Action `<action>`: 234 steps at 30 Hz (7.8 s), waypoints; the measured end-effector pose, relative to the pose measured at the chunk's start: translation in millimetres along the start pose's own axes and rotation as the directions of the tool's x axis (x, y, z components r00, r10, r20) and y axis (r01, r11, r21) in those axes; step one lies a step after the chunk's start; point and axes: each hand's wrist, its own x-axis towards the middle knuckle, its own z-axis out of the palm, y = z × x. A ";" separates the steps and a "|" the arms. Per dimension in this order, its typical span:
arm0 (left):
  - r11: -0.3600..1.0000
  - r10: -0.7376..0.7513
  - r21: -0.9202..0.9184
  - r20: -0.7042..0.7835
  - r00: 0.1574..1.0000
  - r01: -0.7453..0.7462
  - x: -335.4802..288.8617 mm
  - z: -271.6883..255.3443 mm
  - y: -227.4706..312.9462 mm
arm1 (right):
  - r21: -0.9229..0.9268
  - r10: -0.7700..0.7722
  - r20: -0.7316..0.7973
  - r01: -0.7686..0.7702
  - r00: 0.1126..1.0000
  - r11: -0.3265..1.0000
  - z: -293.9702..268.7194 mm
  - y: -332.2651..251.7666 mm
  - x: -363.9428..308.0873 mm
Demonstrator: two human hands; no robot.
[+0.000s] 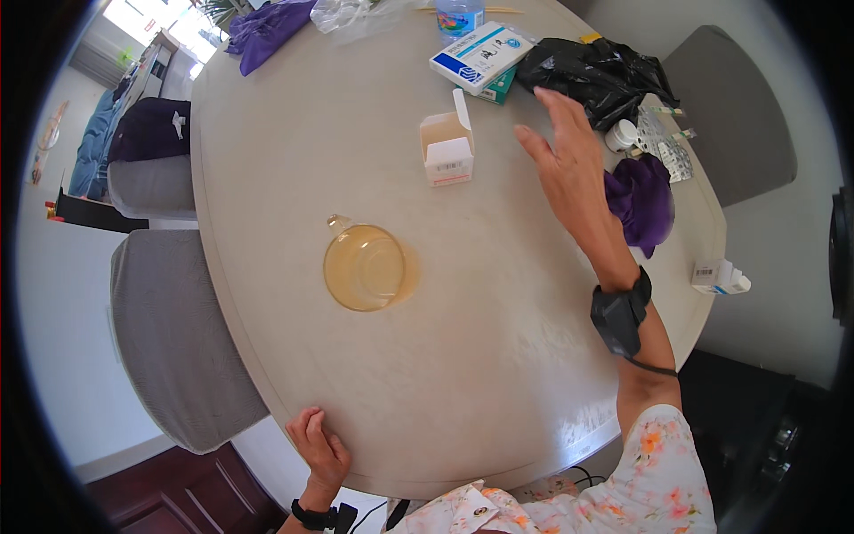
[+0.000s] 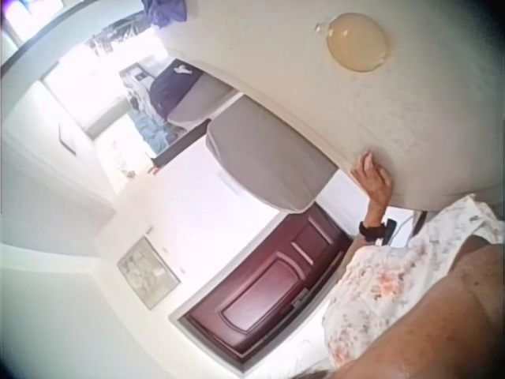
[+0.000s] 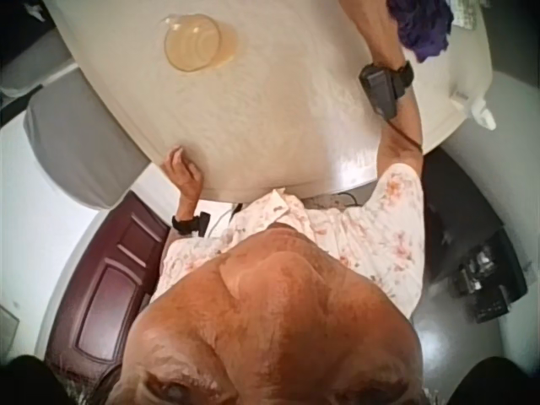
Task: The recorder wipes down a dining table using a purple cloth, moving objects to clean underneath them.
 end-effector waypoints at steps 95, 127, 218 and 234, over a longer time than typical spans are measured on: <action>1.000 -0.019 0.025 0.006 1.000 0.019 -6.1 3.6 -1.9 | -0.331 0.044 -0.039 -0.055 0.998 0.942 -4.4 112.8 89.5; 0.999 -0.036 0.012 0.029 0.999 0.036 -5.2 1.2 -1.7 | 0.874 0.448 0.047 -0.254 0.893 0.415 -3.5 -44.7 100.8; 0.997 -0.027 0.073 0.025 0.999 0.026 -4.4 2.1 4.2 | -0.212 0.025 0.199 0.018 0.980 0.977 -26.1 -13.7 -125.3; 0.999 -0.020 0.039 0.017 1.000 0.019 -4.8 2.2 -1.7 | -0.221 -0.199 0.325 0.278 0.925 0.935 16.1 -43.8 -96.7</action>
